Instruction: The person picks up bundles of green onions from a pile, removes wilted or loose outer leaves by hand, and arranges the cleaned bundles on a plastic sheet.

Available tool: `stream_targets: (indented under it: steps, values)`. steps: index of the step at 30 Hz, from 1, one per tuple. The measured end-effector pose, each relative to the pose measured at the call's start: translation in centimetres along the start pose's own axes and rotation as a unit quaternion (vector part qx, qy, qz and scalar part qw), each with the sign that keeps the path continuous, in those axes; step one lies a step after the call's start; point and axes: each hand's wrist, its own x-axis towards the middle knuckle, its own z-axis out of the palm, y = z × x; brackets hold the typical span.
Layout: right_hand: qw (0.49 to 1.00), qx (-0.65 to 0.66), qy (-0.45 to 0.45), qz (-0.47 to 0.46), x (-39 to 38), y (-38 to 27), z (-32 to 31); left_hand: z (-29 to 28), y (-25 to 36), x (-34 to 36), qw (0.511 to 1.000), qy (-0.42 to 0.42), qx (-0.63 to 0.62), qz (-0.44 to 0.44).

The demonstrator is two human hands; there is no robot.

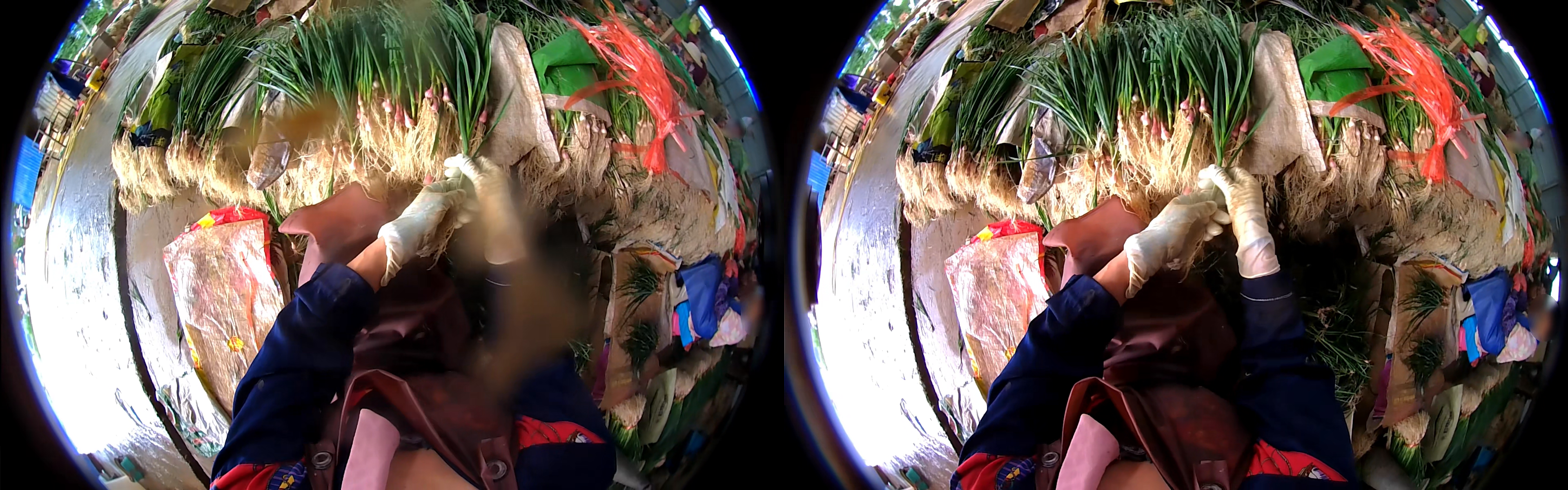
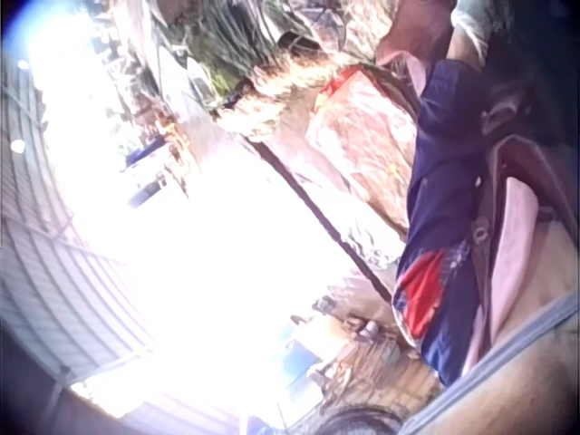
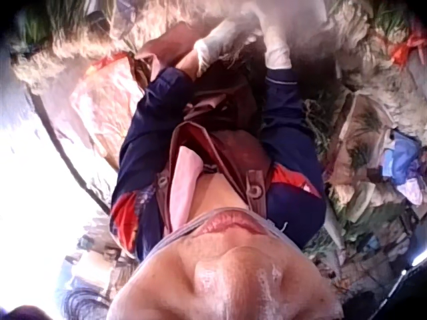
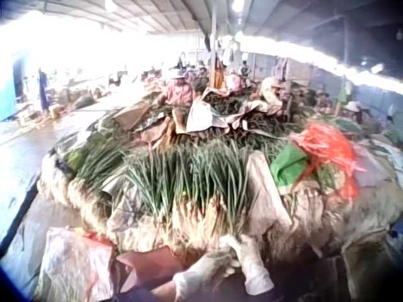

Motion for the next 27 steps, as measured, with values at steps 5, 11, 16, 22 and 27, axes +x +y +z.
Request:
stream_targets:
  steps: [5, 11, 16, 22, 27]
  values:
    - [0.988, -0.124, 0.043, -0.085, -0.5, 1.0, -1.7, -0.2, 0.3, -0.8, 0.990, -0.051, -0.113, -0.072]
    - [0.900, -0.371, -0.005, 0.229, 1.6, 9.5, -17.4, 3.0, 7.3, -5.8, 0.986, -0.080, -0.117, 0.083]
    - [0.934, -0.318, 0.103, -0.125, 4.3, -3.9, -4.9, -1.7, 9.6, -1.2, 0.972, -0.150, -0.166, 0.071]
    - [0.894, -0.424, 0.129, -0.060, 21.6, -6.5, -8.0, 1.4, 7.4, 3.6, 0.997, 0.034, 0.011, 0.070]
    - [0.987, -0.130, -0.086, -0.024, 10.2, -7.1, -3.3, -0.4, 7.6, 3.4, 0.972, 0.151, 0.154, 0.096]
